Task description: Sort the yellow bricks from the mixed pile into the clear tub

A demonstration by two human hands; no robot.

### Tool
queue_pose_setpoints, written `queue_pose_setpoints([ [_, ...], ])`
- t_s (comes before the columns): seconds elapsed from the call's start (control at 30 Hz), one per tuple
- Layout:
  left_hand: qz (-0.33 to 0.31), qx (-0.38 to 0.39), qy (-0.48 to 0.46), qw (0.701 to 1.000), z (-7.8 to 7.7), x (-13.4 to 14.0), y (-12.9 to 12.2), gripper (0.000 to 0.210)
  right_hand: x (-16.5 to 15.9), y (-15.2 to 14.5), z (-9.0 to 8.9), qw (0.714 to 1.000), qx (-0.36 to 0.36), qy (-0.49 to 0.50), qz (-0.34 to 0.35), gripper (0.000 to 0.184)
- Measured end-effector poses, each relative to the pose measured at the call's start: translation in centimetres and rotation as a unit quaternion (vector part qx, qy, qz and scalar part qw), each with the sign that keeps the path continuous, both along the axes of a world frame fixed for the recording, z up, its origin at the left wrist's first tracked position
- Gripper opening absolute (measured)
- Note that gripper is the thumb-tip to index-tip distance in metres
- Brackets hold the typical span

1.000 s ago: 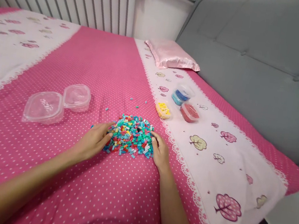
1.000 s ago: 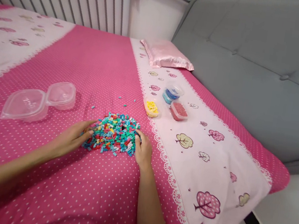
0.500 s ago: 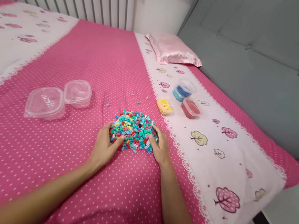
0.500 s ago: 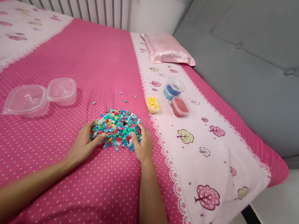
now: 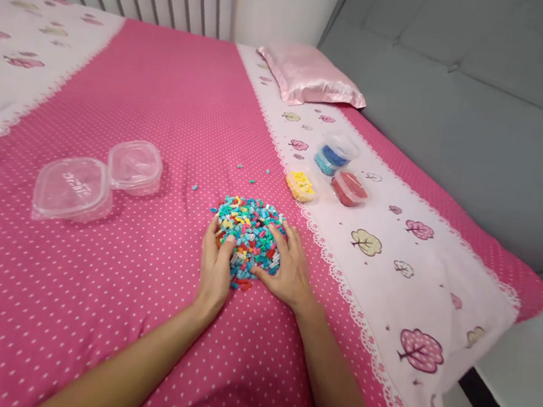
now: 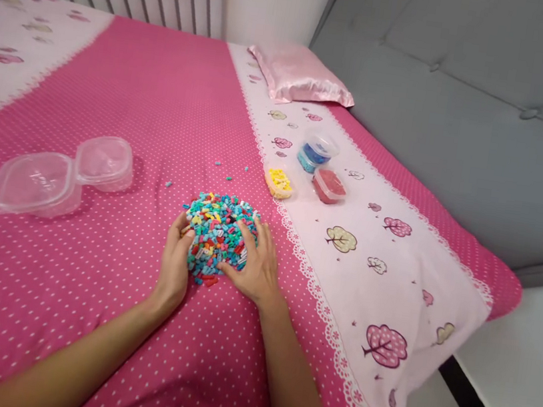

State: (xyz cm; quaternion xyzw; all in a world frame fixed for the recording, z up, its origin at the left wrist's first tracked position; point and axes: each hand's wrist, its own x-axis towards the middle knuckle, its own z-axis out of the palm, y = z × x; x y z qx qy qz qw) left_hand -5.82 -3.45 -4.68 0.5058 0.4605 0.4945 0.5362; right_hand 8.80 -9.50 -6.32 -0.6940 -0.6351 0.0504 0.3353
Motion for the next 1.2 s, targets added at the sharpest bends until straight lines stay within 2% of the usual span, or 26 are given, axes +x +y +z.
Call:
queue_pose_setpoints([
  [0.1, 0.007, -0.057, -0.106, 0.993, 0.0, -0.1, 0.8, 0.05, 0.0, 0.9, -0.2, 1.0, 0.001, -0.005, 0.008, 0.074],
  [0.2, 0.034, -0.096, -0.165, 0.981, 0.3, 0.0, 1.1, 0.049, 0.2, 2.6, -0.3, 1.0, 0.01, -0.002, 0.015, 0.067],
  [0.4, 0.049, -0.086, -0.164, 0.981, 1.0, 0.2, 0.8, 0.044, 1.4, 6.9, -1.0, 0.998, 0.044, 0.009, -0.037, 0.059],
  [0.5, 0.07, -0.086, -0.148, 0.983, 1.1, -0.1, 1.0, 0.045, 1.6, 8.0, -1.0, 0.998, 0.042, 0.009, -0.048, 0.059],
  [0.6, 0.1, -0.059, -0.14, 0.983, 1.4, -0.6, 1.8, 0.045, 1.1, 7.6, -0.4, 0.996, 0.056, 0.008, -0.074, 0.063],
  [0.7, 0.129, -0.027, -0.133, 0.982, 2.0, -1.2, 3.0, 0.043, 0.1, 5.7, 0.4, 0.989, 0.108, -0.001, -0.097, 0.061],
  [0.83, 0.135, -0.03, -0.08, 0.987, 2.8, -2.6, 4.7, 0.036, -1.3, 2.6, 0.9, 0.984, 0.145, 0.026, -0.098, 0.034],
  [0.93, 0.09, -0.048, 0.005, 0.995, 3.3, -4.4, 6.2, 0.022, -1.9, 1.1, 0.7, 0.988, 0.125, 0.054, -0.079, 0.022],
  [1.03, -0.003, -0.01, 0.141, 0.99, 3.4, -6.3, 7.4, 0.026, -2.0, 0.7, 0.4, 0.987, 0.103, 0.077, -0.097, 0.021],
  [1.13, -0.117, 0.018, 0.289, 0.95, 3.2, -7.4, 8.1, 0.029, -1.9, 0.8, 0.3, 0.986, 0.091, 0.091, -0.109, 0.021],
  [1.2, -0.151, 0.04, 0.366, 0.918, 2.9, -7.5, 8.1, 0.027, -1.8, 0.9, 0.1, 0.985, 0.08, 0.107, -0.108, 0.02],
])
